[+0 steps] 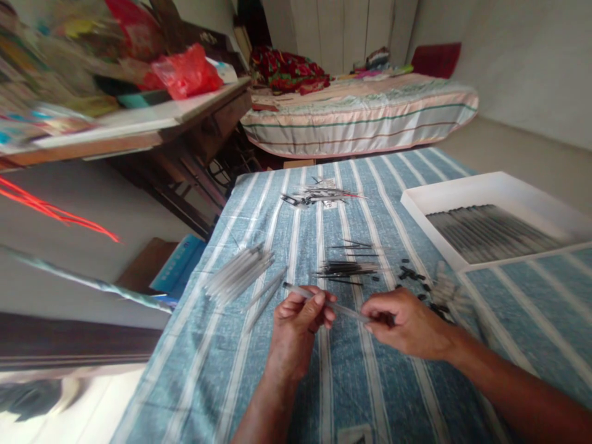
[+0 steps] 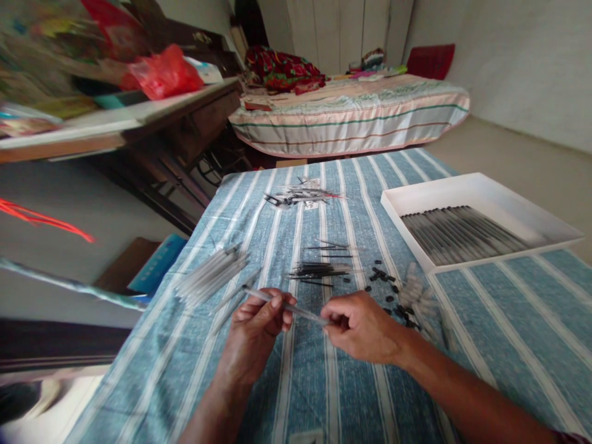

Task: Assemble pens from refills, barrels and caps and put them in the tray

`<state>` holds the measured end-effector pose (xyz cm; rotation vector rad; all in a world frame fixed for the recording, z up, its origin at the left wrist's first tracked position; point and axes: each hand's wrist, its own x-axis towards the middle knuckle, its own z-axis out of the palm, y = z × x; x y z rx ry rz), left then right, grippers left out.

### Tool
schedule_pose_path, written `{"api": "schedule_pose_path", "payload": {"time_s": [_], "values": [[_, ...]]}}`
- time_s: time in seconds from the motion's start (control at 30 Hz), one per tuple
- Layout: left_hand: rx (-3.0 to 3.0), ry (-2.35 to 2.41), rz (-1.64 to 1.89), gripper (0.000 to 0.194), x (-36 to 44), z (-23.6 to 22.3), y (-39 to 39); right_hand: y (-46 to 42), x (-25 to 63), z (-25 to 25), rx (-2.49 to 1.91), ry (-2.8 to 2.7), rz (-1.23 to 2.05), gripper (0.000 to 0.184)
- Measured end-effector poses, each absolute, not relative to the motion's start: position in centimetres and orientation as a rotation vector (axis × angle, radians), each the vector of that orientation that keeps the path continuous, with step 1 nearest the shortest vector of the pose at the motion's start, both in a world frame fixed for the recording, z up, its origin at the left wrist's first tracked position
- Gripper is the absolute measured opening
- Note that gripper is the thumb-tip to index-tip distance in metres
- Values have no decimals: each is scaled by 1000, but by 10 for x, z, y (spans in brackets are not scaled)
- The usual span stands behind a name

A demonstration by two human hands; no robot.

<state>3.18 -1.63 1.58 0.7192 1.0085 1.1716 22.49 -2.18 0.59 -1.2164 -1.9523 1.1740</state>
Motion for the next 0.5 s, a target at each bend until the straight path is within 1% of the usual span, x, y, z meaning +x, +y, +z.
{"api": "schedule_pose_path", "payload": {"time_s": [0.23, 0.5], "values": [[702, 1019, 1165, 17, 34, 16, -16, -24, 224, 4, -1194, -1955, 1164, 10], [666, 1048, 1155, 16, 37, 14, -16, -27, 220, -1, -1149, -1972, 1112, 16]]}}
